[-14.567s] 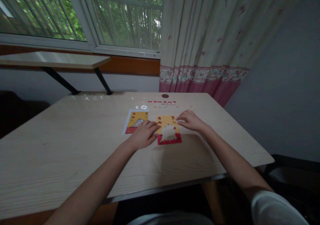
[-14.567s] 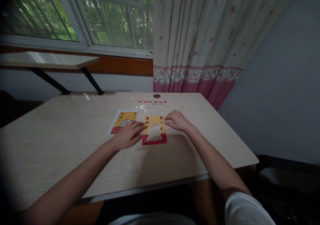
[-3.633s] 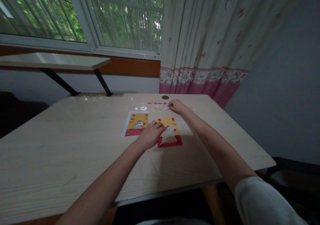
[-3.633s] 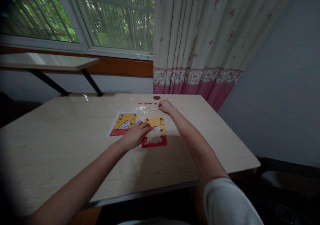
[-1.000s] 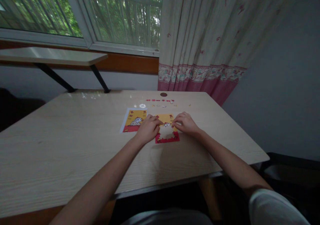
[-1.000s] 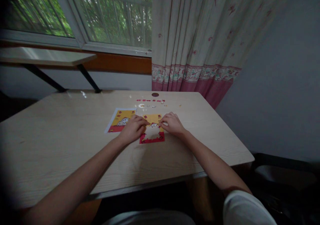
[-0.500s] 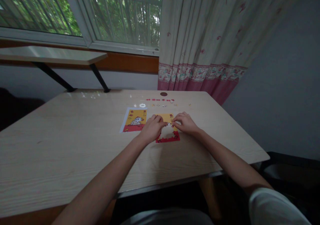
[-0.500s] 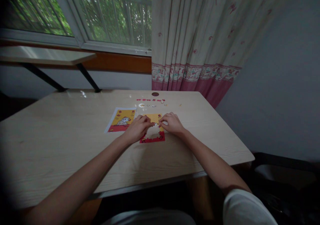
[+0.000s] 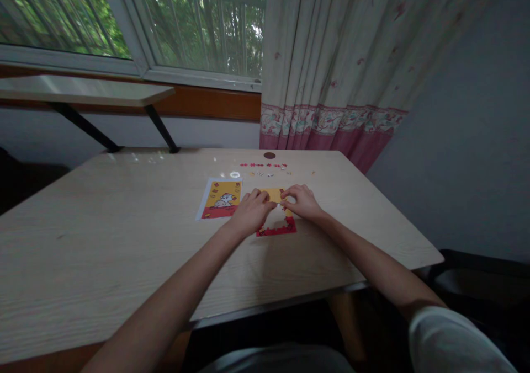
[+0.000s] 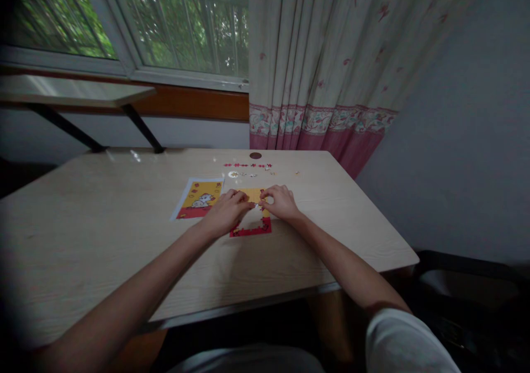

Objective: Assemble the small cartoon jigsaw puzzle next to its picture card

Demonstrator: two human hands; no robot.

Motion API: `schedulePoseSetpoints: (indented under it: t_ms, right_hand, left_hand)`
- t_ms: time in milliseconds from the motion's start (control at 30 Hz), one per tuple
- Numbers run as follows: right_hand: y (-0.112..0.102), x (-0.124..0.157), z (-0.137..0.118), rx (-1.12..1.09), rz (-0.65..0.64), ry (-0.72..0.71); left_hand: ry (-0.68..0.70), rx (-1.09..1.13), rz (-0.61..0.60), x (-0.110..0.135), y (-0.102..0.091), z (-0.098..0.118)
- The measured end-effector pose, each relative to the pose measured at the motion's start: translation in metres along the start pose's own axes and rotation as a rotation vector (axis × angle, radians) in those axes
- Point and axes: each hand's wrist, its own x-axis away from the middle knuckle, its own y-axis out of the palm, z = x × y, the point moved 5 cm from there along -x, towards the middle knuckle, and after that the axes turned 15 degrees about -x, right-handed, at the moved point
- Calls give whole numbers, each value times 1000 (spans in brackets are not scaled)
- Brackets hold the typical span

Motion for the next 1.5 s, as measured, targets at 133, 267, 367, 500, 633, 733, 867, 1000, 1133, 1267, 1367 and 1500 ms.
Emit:
schedulePoseSetpoints:
  t_ms: [133, 267, 367, 500, 633, 733, 867, 1000, 1133, 1267, 1367, 1500]
  right_hand:
    - [2, 0, 1, -5, -20, 6]
    - [-2, 0, 0, -12, -53, -30]
    - [-8, 2, -1, 5, -99, -66]
    - [-13, 7, -3, 11, -235, -175]
    - [-15, 10, -3, -1, -314, -218]
    - [-15, 11, -2, 2, -314, -218]
    - [-14, 10, 2, 4, -306, -228]
    - [-13, 10, 5, 16, -304, -226]
    - [-13, 9, 6, 32, -298, -217]
    - [-14, 9, 5, 47, -299, -201]
    - [-14, 8, 4, 59, -300, -183]
    - [-14, 9, 4, 66, -288, -160]
  left_hand:
    - [6, -19, 6, 3, 2, -1]
    - [27, -4, 6, 8, -1, -6]
    - [6, -2, -4, 11, -7, -15]
    - [-6, -15, -2, 18, -12, -26]
    - [-7, 37, 8, 28, -6, -31]
    - [-5, 106, 35, 35, -2, -31]
    - [48, 162, 52, 41, -1, -24]
    - [73, 183, 54, 42, 0, -18]
    - [63, 185, 51, 41, 2, -19]
    - [60, 177, 49, 40, 4, -20]
    - [61, 174, 55, 40, 4, -19]
    - [54, 184, 69, 40, 4, -19]
